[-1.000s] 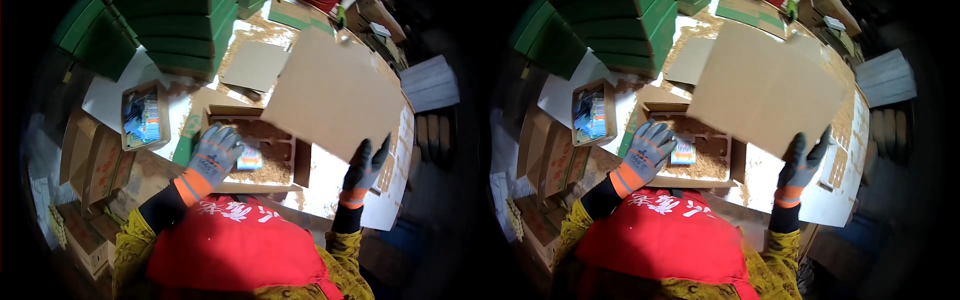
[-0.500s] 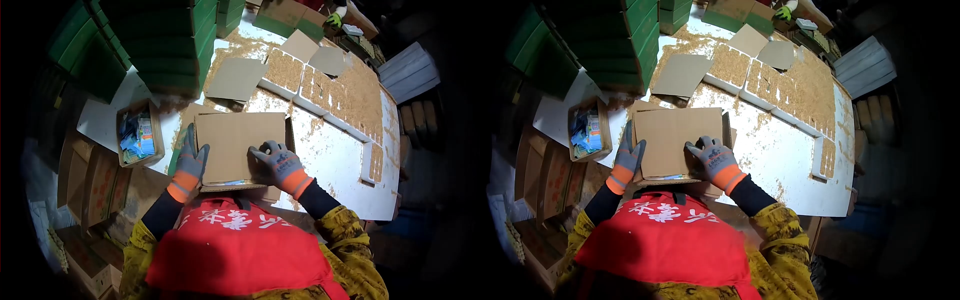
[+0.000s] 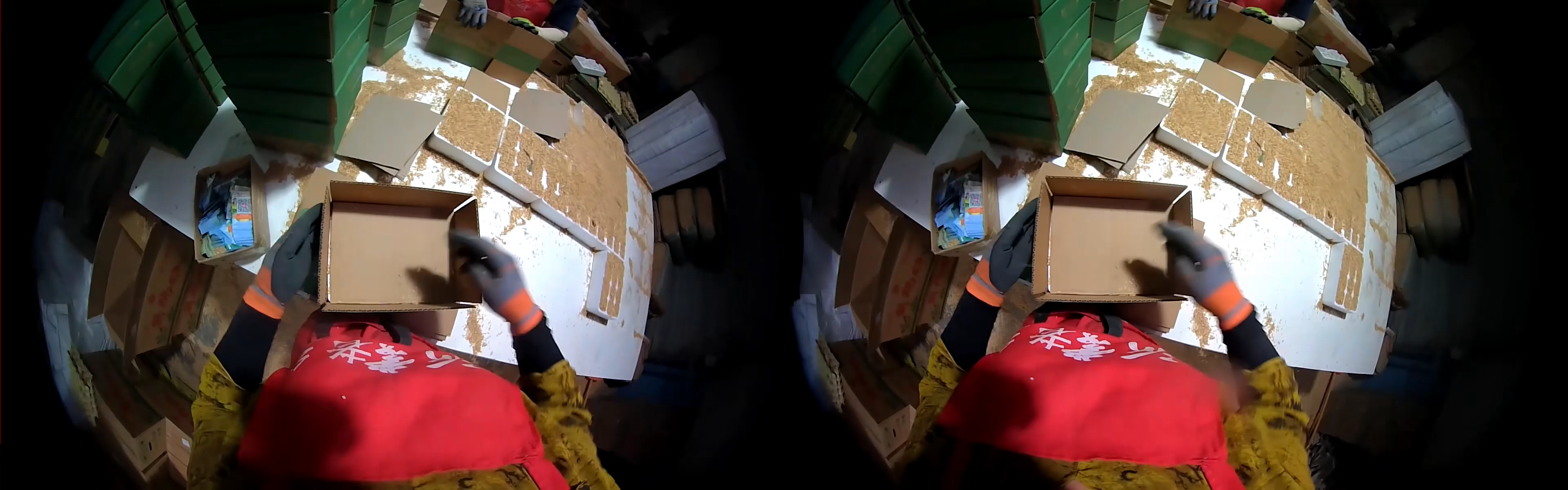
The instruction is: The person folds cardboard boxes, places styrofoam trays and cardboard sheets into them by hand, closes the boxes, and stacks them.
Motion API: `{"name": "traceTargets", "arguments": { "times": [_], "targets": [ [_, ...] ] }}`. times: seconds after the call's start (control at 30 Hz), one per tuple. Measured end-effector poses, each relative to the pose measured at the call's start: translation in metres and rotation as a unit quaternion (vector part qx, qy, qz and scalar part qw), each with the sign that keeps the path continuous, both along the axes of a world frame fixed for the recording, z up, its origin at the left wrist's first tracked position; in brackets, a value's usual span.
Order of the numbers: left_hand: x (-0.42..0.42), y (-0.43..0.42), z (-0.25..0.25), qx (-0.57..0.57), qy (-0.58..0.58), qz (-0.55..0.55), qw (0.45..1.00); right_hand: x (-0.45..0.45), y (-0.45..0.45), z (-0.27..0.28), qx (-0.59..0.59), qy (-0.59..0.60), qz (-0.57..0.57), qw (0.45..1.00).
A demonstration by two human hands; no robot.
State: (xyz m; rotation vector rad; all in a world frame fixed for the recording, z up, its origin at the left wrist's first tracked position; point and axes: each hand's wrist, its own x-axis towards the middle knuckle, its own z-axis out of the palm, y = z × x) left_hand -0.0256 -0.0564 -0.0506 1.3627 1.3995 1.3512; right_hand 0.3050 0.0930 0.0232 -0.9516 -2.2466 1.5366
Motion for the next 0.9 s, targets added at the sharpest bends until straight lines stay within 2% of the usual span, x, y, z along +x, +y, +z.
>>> {"name": "traceTargets", "arguments": {
  "times": [0.03, 0.1, 0.13, 0.17, 0.2, 0.23, 0.3, 0.33, 0.37, 0.4, 0.47, 0.5, 0.53, 0.57, 0.63, 0.67, 0.7, 0.73, 0.77, 0.8, 0.83, 0.87, 0.9],
  "targets": [
    [0.002, -0.001, -0.019, -0.063, -0.134, 0.01, 0.989, 0.018, 0.011, -0.01, -0.028, 0.077, -0.08, 0.993],
    [0.012, -0.001, -0.077, -0.183, -0.388, 0.035, 0.903, 0.022, 0.023, -0.022, -0.141, 0.178, -0.222, 0.948],
    [0.022, 0.007, -0.079, -0.275, -0.042, 0.055, 0.959, 0.026, 0.031, -0.061, -0.172, 0.153, -0.209, 0.95],
    [0.025, 0.015, -0.1, -0.336, 0.102, 0.098, 0.931, 0.03, 0.031, -0.111, -0.166, 0.102, -0.164, 0.967],
    [0.027, 0.019, -0.093, -0.316, 0.053, 0.081, 0.944, 0.016, 0.022, -0.148, -0.127, 0.016, -0.186, 0.974],
    [0.032, 0.02, -0.082, -0.297, 0.003, 0.064, 0.953, -0.009, 0.01, -0.136, -0.065, -0.065, -0.139, 0.986],
    [0.043, 0.017, -0.065, -0.248, -0.119, 0.081, 0.958, -0.016, 0.0, -0.152, -0.069, 0.045, -0.208, 0.975],
    [0.052, 0.013, -0.057, -0.219, -0.178, 0.09, 0.955, -0.012, 0.002, -0.143, -0.093, 0.039, -0.198, 0.975],
    [0.063, 0.007, -0.048, -0.233, -0.175, 0.097, 0.952, -0.001, -0.001, -0.133, -0.119, 0.032, -0.191, 0.974],
    [0.069, 0.012, -0.035, -0.233, -0.166, 0.105, 0.952, 0.015, 0.003, -0.153, -0.078, 0.006, -0.186, 0.979],
    [0.072, 0.028, -0.011, -0.227, -0.114, 0.126, 0.959, 0.026, 0.011, -0.107, -0.129, 0.109, -0.147, 0.975],
    [0.07, 0.038, 0.001, -0.227, -0.077, 0.14, 0.961, 0.023, 0.009, -0.07, -0.215, 0.177, -0.18, 0.943],
    [0.063, 0.052, 0.032, -0.211, -0.133, 0.107, 0.962, 0.023, 0.013, -0.051, -0.246, 0.235, -0.193, 0.92],
    [0.055, 0.059, 0.059, -0.198, -0.189, 0.066, 0.96, 0.031, 0.023, -0.056, -0.23, 0.266, -0.199, 0.915],
    [0.01, 0.087, 0.078, -0.122, -0.276, -0.024, 0.953, 0.023, 0.031, -0.016, -0.362, 0.423, -0.239, 0.795],
    [-0.005, 0.095, 0.118, -0.009, -0.104, 0.06, 0.993, 0.007, 0.046, 0.003, -0.301, 0.47, -0.254, 0.79],
    [-0.03, 0.107, 0.138, 0.125, -0.042, 0.128, 0.983, -0.002, 0.054, 0.018, -0.242, 0.51, -0.273, 0.779],
    [-0.055, 0.119, 0.158, 0.245, 0.035, 0.21, 0.946, 0.006, 0.077, 0.012, -0.241, 0.533, -0.272, 0.764],
    [-0.1, 0.133, 0.173, 0.346, -0.104, 0.22, 0.906, 0.009, 0.104, 0.015, -0.239, 0.556, -0.272, 0.748],
    [-0.144, 0.147, 0.188, 0.452, -0.218, 0.214, 0.838, 0.014, 0.127, 0.025, -0.209, 0.57, -0.27, 0.747],
    [-0.191, 0.155, 0.206, 0.446, -0.196, 0.261, 0.834, -0.003, 0.131, 0.068, -0.181, 0.573, -0.264, 0.755],
    [-0.245, 0.17, 0.222, 0.489, -0.293, 0.203, 0.796, -0.02, 0.133, 0.109, -0.157, 0.573, -0.252, 0.764],
    [-0.281, 0.179, 0.251, 0.488, -0.247, 0.209, 0.811, -0.041, 0.138, 0.15, -0.137, 0.572, -0.236, 0.774]
  ]
}}
